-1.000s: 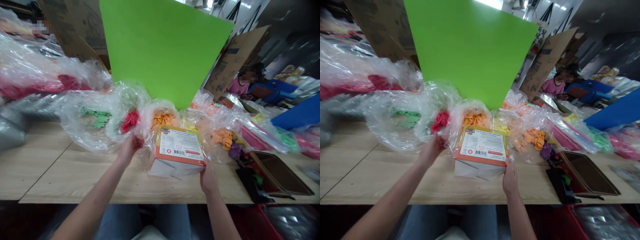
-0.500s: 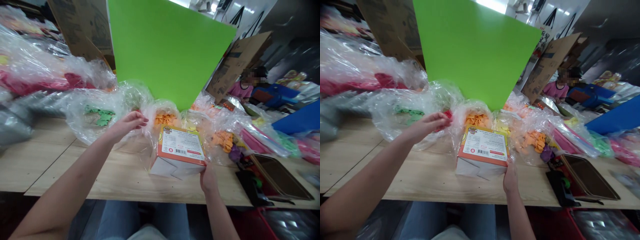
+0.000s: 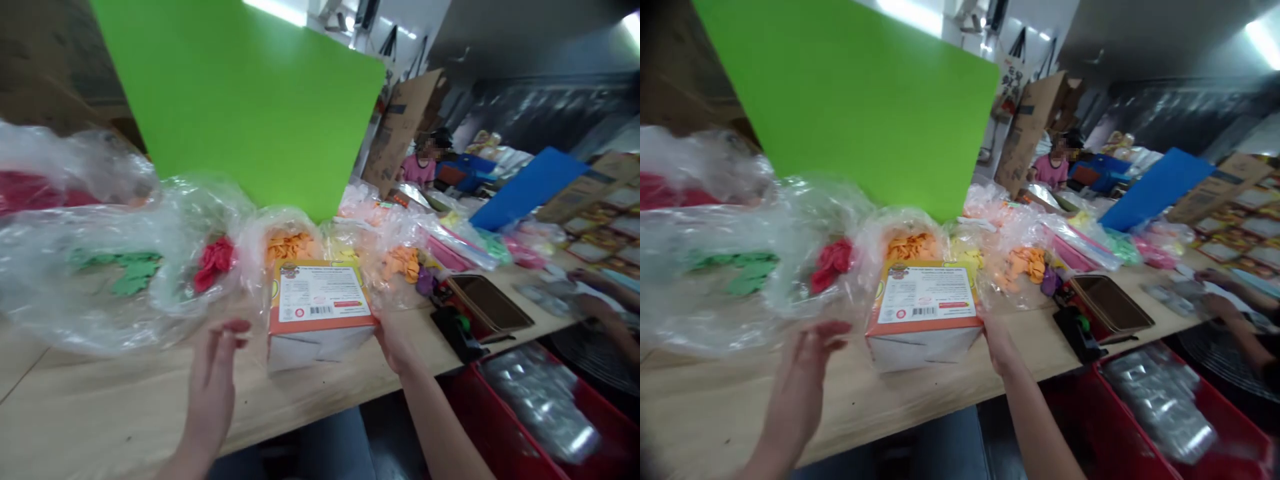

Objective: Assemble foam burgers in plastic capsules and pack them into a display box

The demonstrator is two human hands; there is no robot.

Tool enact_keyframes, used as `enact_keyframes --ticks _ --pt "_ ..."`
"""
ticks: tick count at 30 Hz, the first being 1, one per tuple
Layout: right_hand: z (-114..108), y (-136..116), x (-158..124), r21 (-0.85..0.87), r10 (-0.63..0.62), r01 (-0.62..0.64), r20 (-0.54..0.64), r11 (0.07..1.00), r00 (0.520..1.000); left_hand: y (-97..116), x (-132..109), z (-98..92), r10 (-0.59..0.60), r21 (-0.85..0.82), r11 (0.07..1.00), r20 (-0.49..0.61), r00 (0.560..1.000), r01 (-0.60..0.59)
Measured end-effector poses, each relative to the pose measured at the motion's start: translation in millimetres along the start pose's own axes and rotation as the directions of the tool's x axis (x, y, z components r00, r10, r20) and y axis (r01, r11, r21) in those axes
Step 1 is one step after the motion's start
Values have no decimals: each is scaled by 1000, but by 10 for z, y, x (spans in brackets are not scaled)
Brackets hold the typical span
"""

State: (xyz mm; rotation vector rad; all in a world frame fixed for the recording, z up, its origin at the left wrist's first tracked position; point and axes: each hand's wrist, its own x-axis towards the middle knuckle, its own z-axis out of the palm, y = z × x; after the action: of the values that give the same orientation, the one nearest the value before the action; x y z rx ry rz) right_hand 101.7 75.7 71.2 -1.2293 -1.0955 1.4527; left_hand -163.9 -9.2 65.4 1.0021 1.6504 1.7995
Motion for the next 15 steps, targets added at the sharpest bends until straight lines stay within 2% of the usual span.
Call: enact_keyframes --ticks 2,4,7,9,10,12,13,14,15 --pt "-108 -97 97 -31 41 -44 -106 999 994 -91 -212 138 -68 -56 995 151 986 78" --pt "-235 -174 214 -76 33 -51 -221 996 975 -75 -174 265 -38 22 999 161 986 35" --pt "-434 -245 350 -104 13 -42 -264 994 964 48 203 312 -11 333 942 140 990 -37" --pt "-561 -254 382 14 -2 6 -272 1000 962 101 455 244 -83 425 905 142 986 15" --pt "-614 -244 375 115 -13 51 -307 992 952 106 532 201 -126 378 923 133 983 68" --pt "-665 -185 305 304 -19 171 -445 937 896 78 558 135 -210 106 973 33 977 205" --pt "-650 -136 243 354 -9 216 -505 910 863 51 508 124 -256 -73 964 -18 966 254" --pt "-601 -76 165 368 1 225 -523 902 852 21 424 132 -291 -233 935 -67 954 268" --pt "-517 -10 79 352 0 203 -500 914 866 -8 317 159 -311 -336 904 -91 946 265"
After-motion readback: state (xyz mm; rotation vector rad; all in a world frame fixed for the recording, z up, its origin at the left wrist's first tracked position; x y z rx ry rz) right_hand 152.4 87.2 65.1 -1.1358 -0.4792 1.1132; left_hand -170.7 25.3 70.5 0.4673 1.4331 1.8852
